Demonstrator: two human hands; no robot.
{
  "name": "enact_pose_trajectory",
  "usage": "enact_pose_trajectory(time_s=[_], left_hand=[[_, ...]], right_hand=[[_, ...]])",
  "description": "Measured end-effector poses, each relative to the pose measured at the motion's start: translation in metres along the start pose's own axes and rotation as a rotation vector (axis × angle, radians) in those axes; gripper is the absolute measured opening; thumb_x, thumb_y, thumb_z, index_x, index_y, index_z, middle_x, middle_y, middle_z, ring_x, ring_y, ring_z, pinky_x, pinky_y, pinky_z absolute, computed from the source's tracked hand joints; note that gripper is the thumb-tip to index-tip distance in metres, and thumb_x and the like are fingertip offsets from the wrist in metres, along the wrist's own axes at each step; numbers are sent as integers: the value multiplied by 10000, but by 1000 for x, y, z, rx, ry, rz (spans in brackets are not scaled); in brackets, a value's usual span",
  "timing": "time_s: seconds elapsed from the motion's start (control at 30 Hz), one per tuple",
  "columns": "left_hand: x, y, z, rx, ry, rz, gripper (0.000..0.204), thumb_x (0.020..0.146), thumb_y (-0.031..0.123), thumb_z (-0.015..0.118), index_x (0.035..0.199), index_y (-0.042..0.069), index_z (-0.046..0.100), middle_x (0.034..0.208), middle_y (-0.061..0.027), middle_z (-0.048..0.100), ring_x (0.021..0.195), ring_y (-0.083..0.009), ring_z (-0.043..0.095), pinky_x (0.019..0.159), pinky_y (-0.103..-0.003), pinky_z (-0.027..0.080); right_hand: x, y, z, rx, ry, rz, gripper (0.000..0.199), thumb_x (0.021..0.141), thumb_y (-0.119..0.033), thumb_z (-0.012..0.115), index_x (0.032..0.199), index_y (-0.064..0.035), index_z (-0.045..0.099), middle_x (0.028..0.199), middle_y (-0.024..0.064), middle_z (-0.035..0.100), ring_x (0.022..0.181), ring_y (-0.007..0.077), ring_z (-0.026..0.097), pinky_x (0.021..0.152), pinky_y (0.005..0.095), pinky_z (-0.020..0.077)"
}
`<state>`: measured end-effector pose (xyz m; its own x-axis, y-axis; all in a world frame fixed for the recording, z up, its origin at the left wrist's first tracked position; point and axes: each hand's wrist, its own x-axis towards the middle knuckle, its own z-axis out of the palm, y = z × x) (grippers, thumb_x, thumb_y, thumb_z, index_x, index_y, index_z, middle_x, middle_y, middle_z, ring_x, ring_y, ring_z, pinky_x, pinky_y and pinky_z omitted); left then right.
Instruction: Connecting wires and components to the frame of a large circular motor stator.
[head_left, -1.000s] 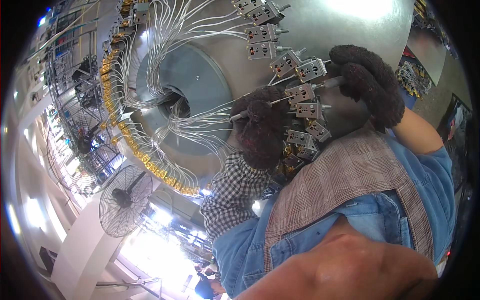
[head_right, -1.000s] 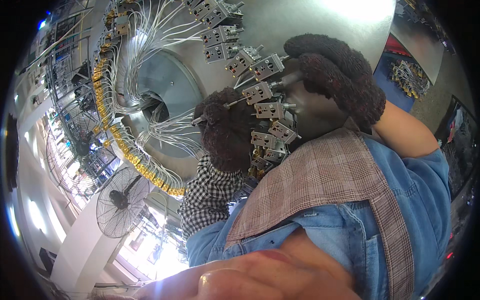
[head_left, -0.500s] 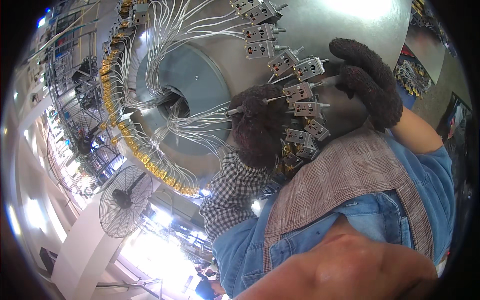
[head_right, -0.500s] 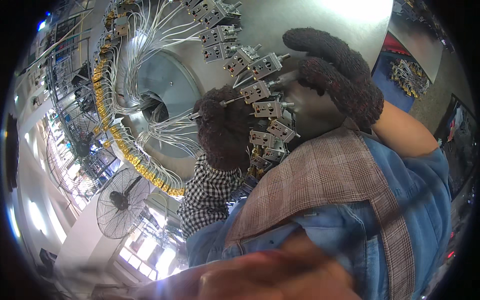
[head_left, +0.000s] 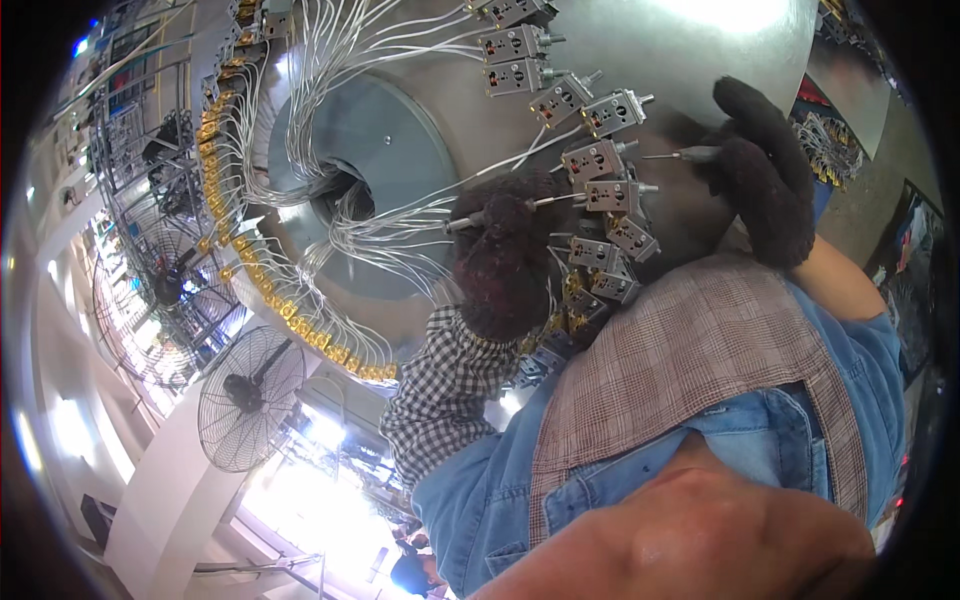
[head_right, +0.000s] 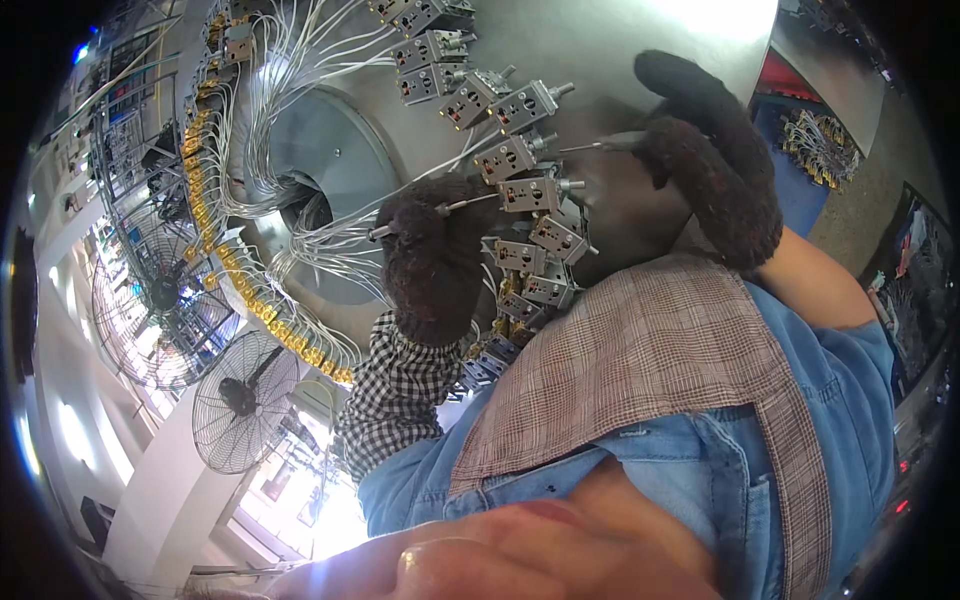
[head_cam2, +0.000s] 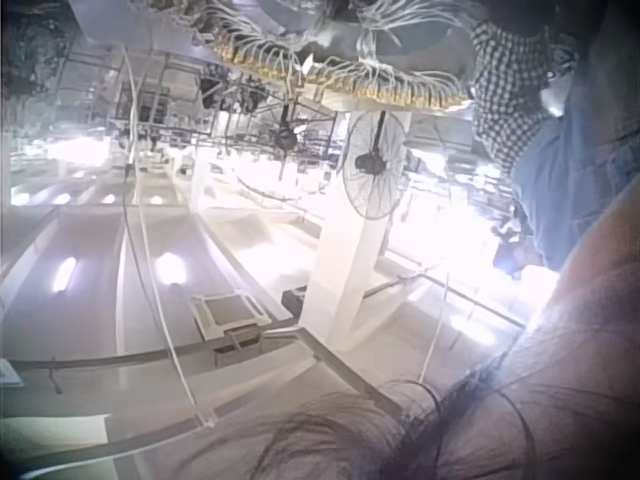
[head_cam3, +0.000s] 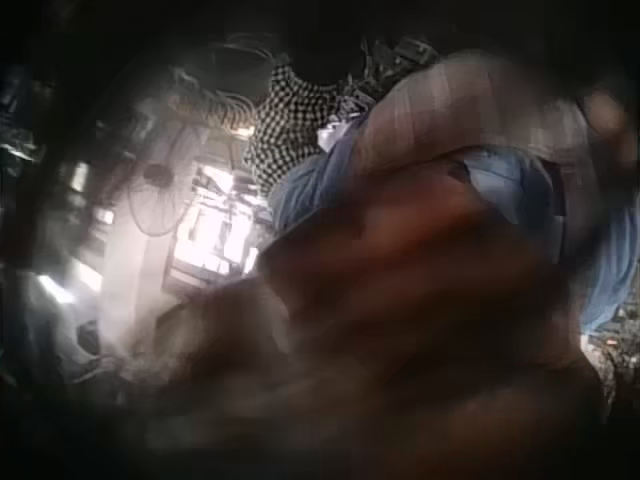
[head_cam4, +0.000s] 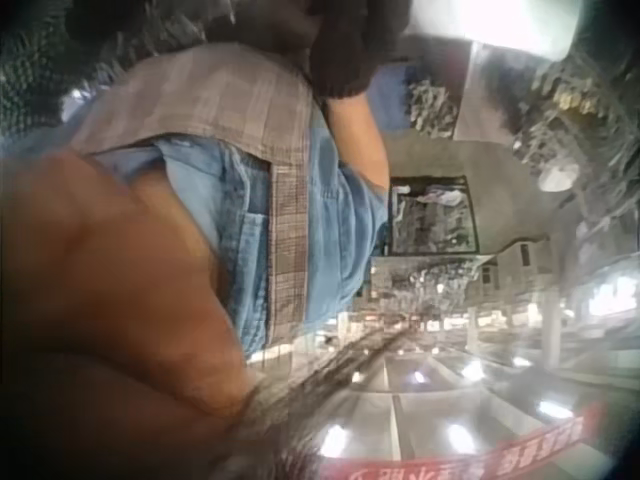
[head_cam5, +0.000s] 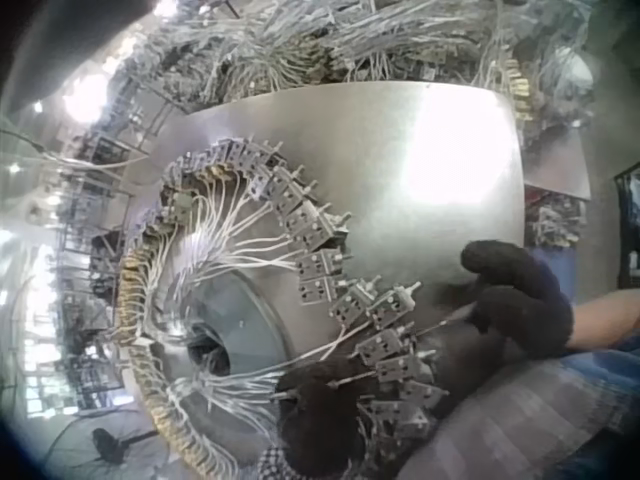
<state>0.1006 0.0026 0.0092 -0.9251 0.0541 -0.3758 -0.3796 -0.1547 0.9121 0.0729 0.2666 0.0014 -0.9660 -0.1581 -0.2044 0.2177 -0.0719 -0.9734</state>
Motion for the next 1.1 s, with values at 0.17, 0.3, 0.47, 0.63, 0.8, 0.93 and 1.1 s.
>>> enact_pose_trajectory(time_s=[0.17,0.3,0.47,0.63,0.8,0.93,1.1], left_hand=[[2,-17,4,-352,-81,6,264,902,193,506,1029,-38,533,989,-149,592,913,-267,607,799,-384,522],[-1,-11,10,-542,10,-77,280,905,195,493,1044,-46,516,977,-160,589,911,-280,607,765,-406,533],[0,-2,20,-272,-44,-3,455,906,388,483,1062,-39,491,1053,-232,578,929,-332,614,801,-447,521],[-1,-10,12,-391,-171,15,356,943,280,424,1134,-18,462,1080,-180,559,977,-294,585,818,-404,509],[-2,-2,15,-398,-168,-30,394,956,318,375,1170,-6,442,1119,-174,555,1047,-291,554,873,-410,480],[2,2,15,-310,-126,-40,396,909,324,483,1119,-10,446,1125,-240,536,990,-387,585,834,-486,515],[5,-2,11,-458,-153,-40,386,919,321,465,1127,-1,432,1106,-194,532,1016,-383,570,838,-490,513]], right_hand=[[-26,17,3,41,24,-89,449,902,-134,455,1318,14,376,894,112,582,718,124,512,637,258,417],[-30,19,11,6,26,-154,448,902,-128,458,1319,12,374,908,115,588,726,126,518,636,259,423],[-31,15,24,86,113,-102,414,896,-147,523,1283,-22,444,819,81,565,687,122,518,607,254,444],[-32,21,22,70,97,-91,412,891,-124,539,1283,-34,449,872,81,574,723,123,528,626,258,454],[-31,20,29,30,173,-171,397,897,-137,538,1270,-27,460,977,107,584,771,124,553,652,253,464],[-33,20,23,100,73,-68,372,915,-156,518,1253,-10,465,1087,115,568,827,155,584,689,263,473],[-30,21,32,82,181,-109,368,933,-187,494,1249,-2,463,1100,110,563,805,155,592,684,262,468]])
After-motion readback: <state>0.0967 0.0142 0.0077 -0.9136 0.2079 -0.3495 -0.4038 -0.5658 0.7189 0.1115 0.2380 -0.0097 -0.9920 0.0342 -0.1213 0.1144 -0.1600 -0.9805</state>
